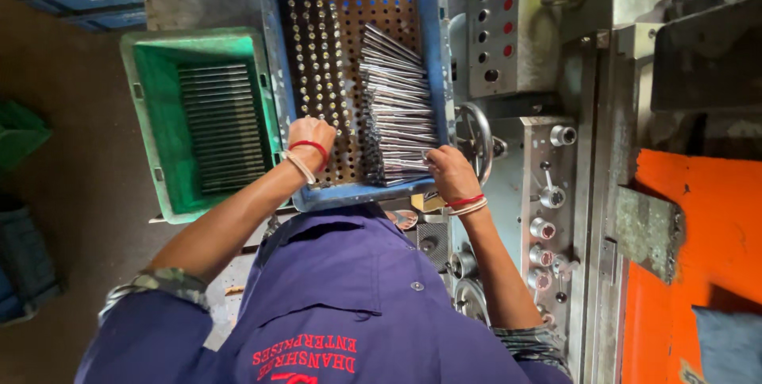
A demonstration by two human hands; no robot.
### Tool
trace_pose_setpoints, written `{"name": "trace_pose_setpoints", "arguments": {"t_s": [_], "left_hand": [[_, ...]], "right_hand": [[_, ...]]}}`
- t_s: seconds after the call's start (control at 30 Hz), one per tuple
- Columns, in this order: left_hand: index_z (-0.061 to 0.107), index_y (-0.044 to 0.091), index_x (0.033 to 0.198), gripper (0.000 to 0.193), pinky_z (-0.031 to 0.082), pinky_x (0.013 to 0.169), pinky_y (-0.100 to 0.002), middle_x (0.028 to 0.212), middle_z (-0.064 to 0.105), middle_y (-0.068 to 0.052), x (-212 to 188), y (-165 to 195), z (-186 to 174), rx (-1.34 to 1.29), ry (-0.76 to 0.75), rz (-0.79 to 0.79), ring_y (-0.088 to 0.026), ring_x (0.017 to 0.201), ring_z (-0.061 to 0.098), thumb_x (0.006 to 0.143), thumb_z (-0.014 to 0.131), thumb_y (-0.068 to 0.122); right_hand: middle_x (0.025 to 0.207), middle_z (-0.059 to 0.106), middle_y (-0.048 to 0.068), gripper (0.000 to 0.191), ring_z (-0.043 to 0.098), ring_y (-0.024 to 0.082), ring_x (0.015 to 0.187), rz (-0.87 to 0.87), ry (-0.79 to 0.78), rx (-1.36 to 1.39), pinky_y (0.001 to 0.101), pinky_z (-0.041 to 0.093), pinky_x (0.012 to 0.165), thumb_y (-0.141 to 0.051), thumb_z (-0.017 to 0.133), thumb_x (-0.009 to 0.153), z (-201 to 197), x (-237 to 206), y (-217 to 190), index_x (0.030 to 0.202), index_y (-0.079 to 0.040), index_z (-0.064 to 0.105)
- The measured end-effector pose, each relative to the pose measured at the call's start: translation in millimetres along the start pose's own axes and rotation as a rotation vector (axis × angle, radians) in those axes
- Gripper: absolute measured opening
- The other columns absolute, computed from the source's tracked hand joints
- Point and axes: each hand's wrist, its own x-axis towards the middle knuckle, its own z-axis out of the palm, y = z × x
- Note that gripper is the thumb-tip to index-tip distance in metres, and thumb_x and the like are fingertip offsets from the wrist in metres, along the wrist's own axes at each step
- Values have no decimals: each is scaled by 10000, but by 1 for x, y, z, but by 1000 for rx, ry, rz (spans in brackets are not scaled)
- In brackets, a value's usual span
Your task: The person repeatedly picks metal rods from a blue crate, inserts them into a machine, and operates a lever to process them. The processed rods are then returned to the crate. This cycle is repeated throughout the clip.
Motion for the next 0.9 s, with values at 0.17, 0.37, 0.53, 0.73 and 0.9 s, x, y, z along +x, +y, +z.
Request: {"name": "trace_pose_setpoints", "arguments": {"t_s": [0.17,0.37,0.53,0.73,0.9], "left_hand": [[824,166,905,170,607,606,-385,897,790,-87,-9,-6,-11,29,-8,49,-255,865,778,909,658,128],[819,166,947,179,610,594,-401,933,788,-66,-3,-2,-6,80,-48,79,-262,886,774,922,649,120],[826,159,941,176,611,612,-393,937,793,-74,-5,0,4,43,-26,97,-254,897,770,915,659,112],[827,108,861,116,604,675,-393,876,787,-114,-30,-14,-42,-115,-118,44,-278,875,770,860,711,112],[788,71,770,289,581,667,-470,754,716,-191,-64,-54,-114,-331,149,73,-368,735,731,833,775,353]], "right_hand": [[909,641,137,145,645,355,896,31,96,92,442,516,791,-58,740,836,-6,-1,-4,964,-47,673],[904,655,135,115,661,354,918,-88,-48,12,442,530,812,9,696,796,23,4,-13,885,-64,703],[936,666,136,122,663,364,911,-54,25,68,434,534,797,21,695,814,17,-4,-20,918,-39,711],[916,666,128,98,679,329,847,93,78,146,401,538,751,-76,762,872,-6,12,-52,960,-46,728],[970,717,105,248,661,320,881,-222,209,200,391,518,792,-174,797,838,-1,42,-91,1052,-68,732]]}}
